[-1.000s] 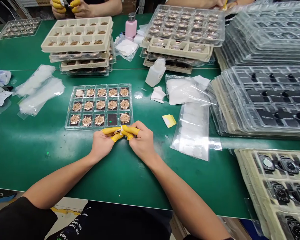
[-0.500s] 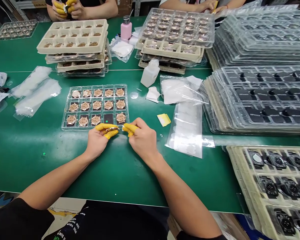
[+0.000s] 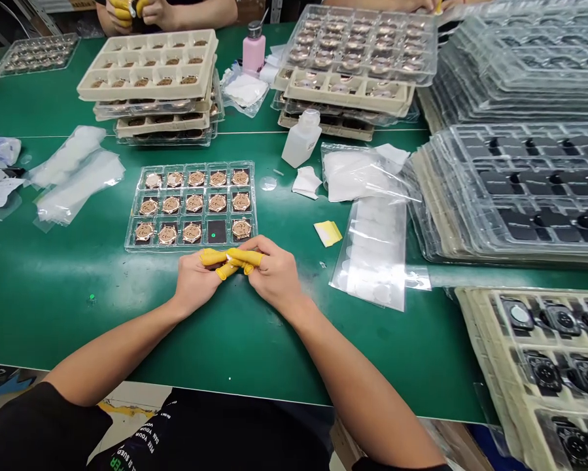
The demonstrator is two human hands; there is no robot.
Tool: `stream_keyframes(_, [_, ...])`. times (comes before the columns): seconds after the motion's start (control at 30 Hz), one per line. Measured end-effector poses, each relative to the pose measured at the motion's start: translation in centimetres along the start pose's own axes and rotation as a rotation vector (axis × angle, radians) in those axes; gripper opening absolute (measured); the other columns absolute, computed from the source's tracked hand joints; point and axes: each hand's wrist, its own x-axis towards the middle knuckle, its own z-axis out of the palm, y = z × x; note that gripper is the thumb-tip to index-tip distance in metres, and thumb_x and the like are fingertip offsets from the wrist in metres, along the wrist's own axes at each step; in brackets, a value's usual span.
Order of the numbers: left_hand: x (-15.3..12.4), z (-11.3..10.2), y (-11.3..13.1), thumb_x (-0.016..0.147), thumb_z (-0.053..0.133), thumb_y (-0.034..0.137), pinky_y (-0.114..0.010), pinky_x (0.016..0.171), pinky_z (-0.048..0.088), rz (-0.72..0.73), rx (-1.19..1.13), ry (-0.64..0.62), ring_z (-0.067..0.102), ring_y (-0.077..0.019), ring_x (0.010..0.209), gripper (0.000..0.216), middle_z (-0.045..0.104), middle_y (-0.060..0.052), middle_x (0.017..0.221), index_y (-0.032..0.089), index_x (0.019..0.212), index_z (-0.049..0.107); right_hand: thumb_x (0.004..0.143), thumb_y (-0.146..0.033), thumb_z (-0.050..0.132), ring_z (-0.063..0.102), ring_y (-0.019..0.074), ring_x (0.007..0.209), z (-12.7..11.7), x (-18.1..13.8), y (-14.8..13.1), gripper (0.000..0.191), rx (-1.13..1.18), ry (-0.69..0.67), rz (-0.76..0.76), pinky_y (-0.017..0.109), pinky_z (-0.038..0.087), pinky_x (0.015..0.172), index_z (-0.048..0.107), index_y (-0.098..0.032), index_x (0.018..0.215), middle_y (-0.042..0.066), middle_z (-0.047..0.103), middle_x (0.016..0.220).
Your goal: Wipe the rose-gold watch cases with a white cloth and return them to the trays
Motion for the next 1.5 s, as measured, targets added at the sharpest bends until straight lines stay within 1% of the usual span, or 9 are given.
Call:
stream_keyframes(0.13, [0.0,0.0,0.3,0.081,0.074,0.023,-0.029,0.072,0.054,-0.063,0.024,0.017,0.068,-0.0159,0.074,0.017,0.079,0.000,0.080,0.028,0.095,0.083,0.073,0.005,0.053,0.056,0.0106,0.066,-0.3,0.5,-0.4,0.031,-0.501,-0.025,-0.193,0.028,0.029,0.053,0.071,-0.020,0.076,-0.002,0.073,0.079])
stream_keyframes(0.27, [1.0,0.1,0.6,0.071,0.084,0.027,-0.036,0.087,0.061,-0.357,-0.371,-0.079,0.075,-0.0207,0.089,0.027,0.080,-0.006,0.098,0.020,0.097,0.081,0.069,0.002,0.054,0.045,0.0123,0.060,-0.8,1.1,-0.7,0.023,-0.795,0.002,-0.205,0.033,0.022,0.053,0.058,-0.019,0.058,-0.001,0.064,0.065])
stream_keyframes(0.43, [2.1,-0.4,0.7,0.060,0.094,0.035,-0.036,0.072,0.065,-0.503,-0.644,-0.042,0.074,-0.0194,0.078,0.054,0.075,-0.004,0.082,0.015,0.106,0.074,0.083,-0.013,0.058,0.053,0.0146,0.070,-2.4,1.7,0.1,0.015,-0.330,0.328,0.237,0.030,0.037,0.061,0.071,-0.021,0.081,0.002,0.062,0.079])
stream_keyframes(0.57, [2.3,-0.9,0.7,0.063,0.091,0.039,-0.037,0.072,0.065,-0.414,-0.664,-0.047,0.074,-0.0195,0.082,0.052,0.073,-0.004,0.088,0.018,0.107,0.073,0.091,-0.044,0.066,0.054,0.0143,0.068,-3.6,1.0,0.6,0.020,0.130,0.288,0.464,0.030,0.044,0.061,0.070,-0.025,0.090,0.002,0.062,0.080])
stream_keyframes(0.83, [6.2,-4.7,0.2,0.082,0.075,0.031,-0.031,0.075,0.057,-0.135,-0.070,-0.030,0.068,-0.0175,0.077,0.028,0.075,-0.006,0.092,0.021,0.108,0.078,0.080,-0.056,0.076,0.058,0.0145,0.071,-4.6,-0.4,2.5,0.032,0.302,0.206,0.582,0.031,0.049,0.066,0.076,-0.026,0.091,0.002,0.067,0.081])
stream_keyframes(1.03, [11.1,-7.3,0.9,0.081,0.074,0.027,-0.028,0.064,0.049,0.034,0.217,-0.454,0.062,-0.0146,0.063,0.034,0.072,-0.005,0.094,0.025,0.114,0.077,0.074,-0.049,0.082,0.060,0.0146,0.075,-4.2,-0.1,3.0,0.029,0.406,0.270,0.629,0.030,0.051,0.065,0.078,-0.024,0.090,0.003,0.068,0.087])
stream_keyframes(1.23, [14.8,-6.2,1.9,0.057,0.090,0.022,-0.028,0.062,0.041,0.160,0.541,-0.788,0.060,-0.0179,0.062,0.024,0.070,0.000,0.072,0.026,0.078,0.079,0.067,-0.043,0.087,0.067,0.0163,0.077,-4.2,-0.3,2.9,0.048,0.534,0.224,0.676,0.029,0.053,0.063,0.070,-0.026,0.109,0.002,0.073,0.091])
stream_keyframes(1.43, [13.5,-7.1,2.4,0.073,0.085,0.038,-0.036,0.076,0.039,0.313,0.835,-0.340,0.060,-0.0272,0.088,0.021,0.064,-0.009,0.095,0.025,0.088,0.081,0.055,-0.046,0.094,0.072,0.0191,0.080,-5.1,-0.1,2.8,0.049,0.702,0.177,0.741,0.030,0.057,0.063,0.069,-0.026,0.092,0.002,0.074,0.092])
stream_keyframes(1.5, [12.7,-8.6,2.3,0.077,0.082,0.039,-0.036,0.077,0.040,0.268,0.893,-0.359,0.059,-0.0278,0.090,0.017,0.061,-0.008,0.089,0.023,0.085,0.080,0.052,-0.047,0.095,0.073,0.0208,0.082,-5.3,-0.1,2.8,0.045,0.677,0.162,0.733,0.032,0.059,0.067,0.067,-0.024,0.078,0.002,0.073,0.086])
